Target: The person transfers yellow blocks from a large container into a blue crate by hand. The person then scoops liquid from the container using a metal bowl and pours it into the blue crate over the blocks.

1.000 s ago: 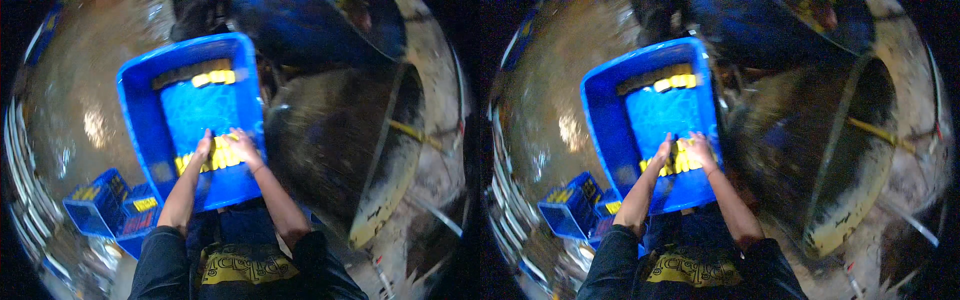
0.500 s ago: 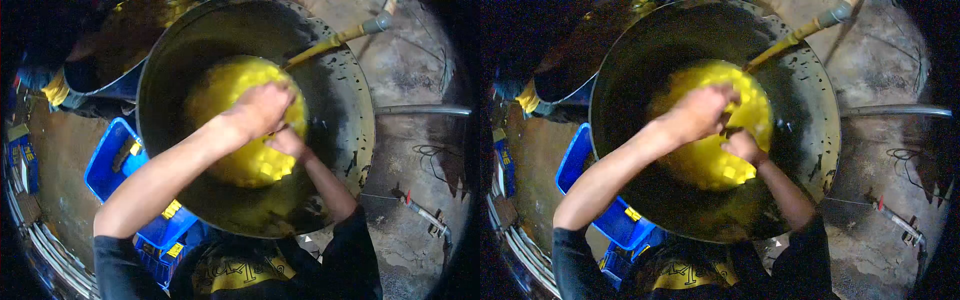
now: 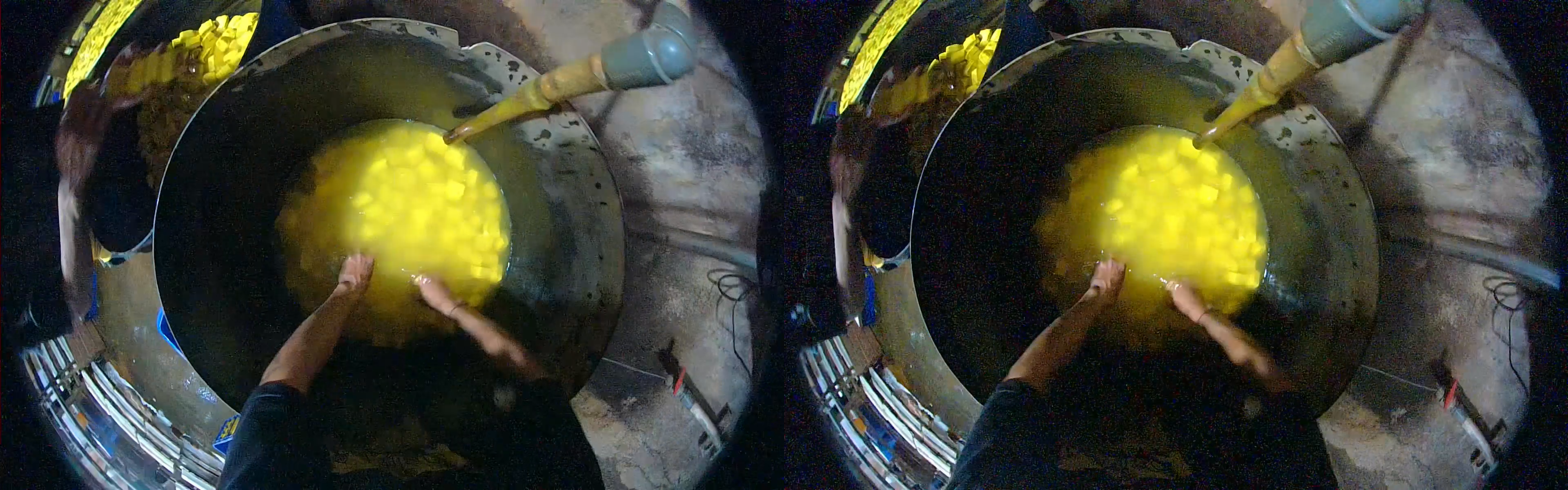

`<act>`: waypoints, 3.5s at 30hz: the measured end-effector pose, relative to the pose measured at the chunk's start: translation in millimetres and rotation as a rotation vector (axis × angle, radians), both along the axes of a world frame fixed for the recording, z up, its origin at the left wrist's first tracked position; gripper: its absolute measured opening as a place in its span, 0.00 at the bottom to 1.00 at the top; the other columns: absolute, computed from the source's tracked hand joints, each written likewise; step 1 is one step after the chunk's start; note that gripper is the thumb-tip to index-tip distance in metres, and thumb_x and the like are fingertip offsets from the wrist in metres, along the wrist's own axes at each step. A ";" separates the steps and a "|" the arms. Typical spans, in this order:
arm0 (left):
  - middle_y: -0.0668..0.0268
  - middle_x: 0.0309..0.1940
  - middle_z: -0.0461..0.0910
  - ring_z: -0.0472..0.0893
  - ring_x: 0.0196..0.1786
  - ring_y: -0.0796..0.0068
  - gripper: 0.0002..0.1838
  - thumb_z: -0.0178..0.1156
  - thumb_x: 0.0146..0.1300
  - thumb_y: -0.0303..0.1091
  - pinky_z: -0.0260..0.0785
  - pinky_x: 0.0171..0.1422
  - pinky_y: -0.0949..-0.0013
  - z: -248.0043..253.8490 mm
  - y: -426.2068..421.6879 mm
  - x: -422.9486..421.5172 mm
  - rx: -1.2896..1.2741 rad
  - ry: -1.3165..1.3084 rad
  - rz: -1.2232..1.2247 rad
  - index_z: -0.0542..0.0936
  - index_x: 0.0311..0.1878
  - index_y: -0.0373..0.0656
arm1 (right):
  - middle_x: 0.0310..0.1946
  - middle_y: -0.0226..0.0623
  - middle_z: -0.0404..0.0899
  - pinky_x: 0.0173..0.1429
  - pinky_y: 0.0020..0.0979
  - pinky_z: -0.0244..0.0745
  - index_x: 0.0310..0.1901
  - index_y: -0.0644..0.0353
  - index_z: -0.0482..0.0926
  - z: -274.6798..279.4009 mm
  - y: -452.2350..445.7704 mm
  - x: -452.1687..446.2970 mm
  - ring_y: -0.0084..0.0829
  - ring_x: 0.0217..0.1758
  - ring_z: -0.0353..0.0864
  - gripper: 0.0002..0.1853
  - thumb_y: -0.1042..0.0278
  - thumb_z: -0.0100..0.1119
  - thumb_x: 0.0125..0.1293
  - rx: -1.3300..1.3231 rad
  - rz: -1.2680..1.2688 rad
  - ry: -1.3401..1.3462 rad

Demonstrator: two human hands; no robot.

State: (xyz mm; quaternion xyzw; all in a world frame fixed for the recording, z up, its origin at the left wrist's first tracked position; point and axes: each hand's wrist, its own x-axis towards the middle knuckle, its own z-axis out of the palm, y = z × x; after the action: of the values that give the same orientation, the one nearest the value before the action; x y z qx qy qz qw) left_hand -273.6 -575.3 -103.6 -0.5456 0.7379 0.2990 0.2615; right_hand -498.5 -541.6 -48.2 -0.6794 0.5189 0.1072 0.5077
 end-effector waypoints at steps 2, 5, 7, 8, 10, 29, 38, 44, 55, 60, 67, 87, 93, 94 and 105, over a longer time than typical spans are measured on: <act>0.57 0.38 0.78 0.79 0.43 0.65 0.11 0.58 0.58 0.38 0.75 0.42 0.62 6.0 -19.0 7.6 0.117 0.020 0.011 0.78 0.38 0.41 | 0.40 0.48 0.79 0.49 0.45 0.72 0.41 0.63 0.78 11.3 -47.0 -2.4 0.44 0.46 0.78 0.14 0.62 0.58 0.57 -0.069 -0.126 -0.105; 0.52 0.44 0.75 0.75 0.52 0.60 0.12 0.57 0.58 0.39 0.71 0.52 0.59 1.8 -35.0 15.5 0.117 0.096 0.054 0.78 0.39 0.40 | 0.45 0.51 0.77 0.55 0.43 0.71 0.46 0.61 0.77 29.2 -141.8 7.9 0.46 0.50 0.77 0.18 0.66 0.62 0.52 -0.180 -0.148 -0.059; 0.47 0.50 0.70 0.69 0.58 0.55 0.13 0.57 0.57 0.38 0.65 0.59 0.55 -11.6 -38.5 19.8 -0.117 0.199 0.107 0.78 0.40 0.38 | 0.46 0.52 0.76 0.54 0.42 0.72 0.51 0.57 0.75 45.3 -201.4 24.5 0.48 0.48 0.77 0.20 0.66 0.61 0.55 -0.253 -0.021 0.068; 0.45 0.54 0.68 0.66 0.61 0.52 0.14 0.57 0.56 0.38 0.62 0.62 0.53 -19.2 -39.8 21.5 -0.233 0.253 0.131 0.78 0.41 0.38 | 0.45 0.53 0.75 0.54 0.42 0.73 0.53 0.56 0.73 48.2 -219.2 35.7 0.48 0.48 0.77 0.21 0.66 0.60 0.55 -0.276 -0.002 0.141; 0.42 0.57 0.65 0.62 0.64 0.49 0.15 0.57 0.55 0.37 0.59 0.65 0.51 -43.9 -55.4 23.5 -0.348 0.306 0.158 0.78 0.41 0.37 | 0.47 0.55 0.74 0.51 0.44 0.73 0.55 0.54 0.71 42.6 -231.5 56.0 0.50 0.45 0.78 0.22 0.66 0.58 0.57 -0.662 -0.044 0.019; 0.63 0.36 0.76 0.76 0.41 0.68 0.12 0.47 0.56 0.31 0.71 0.46 0.67 27.9 -97.3 12.7 0.390 1.726 1.435 0.73 0.43 0.39 | 0.47 0.39 0.77 0.56 0.27 0.67 0.52 0.69 0.73 66.5 -171.2 35.0 0.26 0.50 0.74 0.25 0.65 0.66 0.56 0.201 -0.753 -0.620; 0.62 0.37 0.74 0.74 0.43 0.63 0.15 0.47 0.63 0.39 0.69 0.51 0.62 8.0 -75.1 -54.1 0.172 1.909 1.842 0.72 0.47 0.38 | 0.38 0.46 0.76 0.50 0.32 0.71 0.41 0.67 0.74 74.3 -124.2 78.4 0.33 0.47 0.75 0.14 0.72 0.64 0.55 -0.352 -0.655 -0.474; 0.58 0.37 0.76 0.76 0.39 0.64 0.15 0.41 0.63 0.39 0.75 0.46 0.64 122.0 -92.8 -44.9 0.314 2.094 1.891 0.72 0.42 0.38 | 0.60 0.49 0.65 0.63 0.36 0.62 0.58 0.62 0.66 129.0 -138.3 93.7 0.42 0.61 0.67 0.27 0.56 0.58 0.62 -0.736 -0.247 -0.099; 0.59 0.40 0.80 0.78 0.44 0.60 0.15 0.49 0.60 0.38 0.70 0.52 0.53 321.3 -165.3 33.3 0.171 2.672 1.586 0.78 0.44 0.40 | 0.32 0.50 0.80 0.41 0.44 0.74 0.41 0.62 0.76 -47.8 -21.9 61.4 0.51 0.35 0.78 0.19 0.61 0.63 0.50 -0.378 -0.130 -0.160; 0.54 0.49 0.75 0.73 0.53 0.53 0.22 0.48 0.58 0.42 0.60 0.63 0.41 423.2 -112.9 113.1 -0.115 2.836 1.372 0.75 0.51 0.39 | 0.26 0.32 0.79 0.27 0.23 0.71 0.41 0.59 0.78 55.2 -46.6 96.7 0.24 0.23 0.75 0.13 0.67 0.67 0.54 0.275 -0.299 -0.502; 0.52 0.54 0.73 0.72 0.57 0.53 0.25 0.48 0.58 0.43 0.60 0.65 0.48 368.6 38.3 215.7 -0.519 2.752 1.474 0.71 0.56 0.41 | 0.35 0.30 0.78 0.37 0.19 0.71 0.55 0.64 0.72 304.8 -13.8 218.3 0.15 0.34 0.74 0.23 0.73 0.65 0.57 0.170 -0.016 -0.805; 0.60 0.59 0.69 0.69 0.61 0.60 0.40 0.35 0.64 0.69 0.58 0.65 0.55 77.4 331.6 288.2 -0.127 2.041 2.791 0.57 0.68 0.47 | 0.40 0.34 0.76 0.45 0.28 0.71 0.44 0.62 0.76 77.9 175.4 486.8 0.26 0.43 0.74 0.20 0.54 0.58 0.57 0.369 0.231 -0.165; 0.58 0.66 0.63 0.62 0.67 0.63 0.34 0.36 0.70 0.58 0.51 0.71 0.63 17.1 373.1 320.9 -0.288 1.442 2.649 0.61 0.67 0.38 | 0.53 0.51 0.65 0.62 0.60 0.54 0.45 0.56 0.77 -98.8 288.0 524.2 0.60 0.61 0.56 0.24 0.46 0.58 0.53 -0.510 0.240 0.262; 0.57 0.63 0.67 0.66 0.65 0.62 0.32 0.36 0.70 0.58 0.54 0.69 0.63 20.4 360.1 332.1 -0.344 1.064 2.568 0.69 0.62 0.39 | 0.57 0.51 0.60 0.61 0.62 0.54 0.47 0.52 0.76 -148.3 310.3 505.3 0.63 0.56 0.57 0.19 0.51 0.53 0.59 -0.557 0.252 0.314; 0.44 0.54 0.72 0.68 0.60 0.44 0.33 0.38 0.66 0.55 0.56 0.66 0.53 -57.1 329.8 352.1 0.009 0.225 1.454 0.74 0.53 0.31 | 0.52 0.36 0.76 0.55 0.30 0.70 0.63 0.60 0.66 16.5 153.4 426.0 0.29 0.53 0.75 0.26 0.62 0.57 0.65 0.464 0.102 -0.478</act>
State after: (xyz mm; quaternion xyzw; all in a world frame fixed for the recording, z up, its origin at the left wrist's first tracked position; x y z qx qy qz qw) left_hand 78.5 -245.6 -160.6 -0.8621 0.2110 0.4540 -0.0777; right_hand -72.4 -388.1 -31.7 -0.5768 0.3121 0.0854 0.7501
